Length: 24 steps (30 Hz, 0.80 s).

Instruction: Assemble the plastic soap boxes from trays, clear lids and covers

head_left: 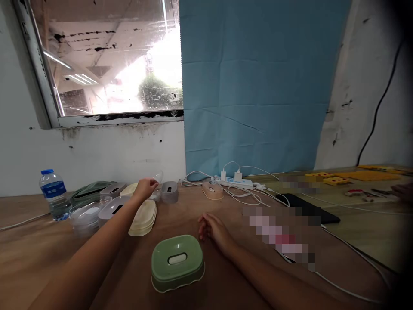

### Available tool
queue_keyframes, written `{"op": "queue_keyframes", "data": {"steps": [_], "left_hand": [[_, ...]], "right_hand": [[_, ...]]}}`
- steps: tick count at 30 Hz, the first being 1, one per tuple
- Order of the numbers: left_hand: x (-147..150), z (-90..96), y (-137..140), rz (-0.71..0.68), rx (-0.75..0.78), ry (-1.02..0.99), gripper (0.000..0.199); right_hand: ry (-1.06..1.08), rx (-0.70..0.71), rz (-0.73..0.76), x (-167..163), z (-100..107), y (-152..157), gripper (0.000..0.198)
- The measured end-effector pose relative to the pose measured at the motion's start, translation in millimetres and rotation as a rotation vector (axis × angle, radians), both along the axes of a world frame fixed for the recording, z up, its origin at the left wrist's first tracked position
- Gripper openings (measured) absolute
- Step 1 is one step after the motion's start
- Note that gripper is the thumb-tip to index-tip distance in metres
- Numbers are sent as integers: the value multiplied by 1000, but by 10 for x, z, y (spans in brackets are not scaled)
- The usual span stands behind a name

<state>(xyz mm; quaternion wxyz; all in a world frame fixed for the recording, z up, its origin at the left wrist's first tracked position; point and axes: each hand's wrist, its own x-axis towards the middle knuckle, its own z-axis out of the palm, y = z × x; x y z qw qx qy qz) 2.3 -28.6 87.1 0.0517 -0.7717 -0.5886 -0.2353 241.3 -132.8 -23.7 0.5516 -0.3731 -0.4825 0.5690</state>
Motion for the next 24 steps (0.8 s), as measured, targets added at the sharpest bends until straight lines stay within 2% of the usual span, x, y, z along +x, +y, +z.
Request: {"op": "queue_keyframes", "data": {"steps": [4, 8, 14, 24], "left_hand": [[-11, -126, 383, 74, -86, 49, 22], [-35, -266, 542, 107, -164, 109, 21], [-22, -377, 581, 117, -268, 189, 28], [25, -485, 603, 105, -332, 213, 28]], "right_hand": [[-21, 9, 24, -24, -8, -11, 35], [-37, 6, 30, -30, 3, -15, 36], [-67, -1, 32, -39, 27, -33, 30], [-141, 15, 43, -52, 32, -45, 23]]}}
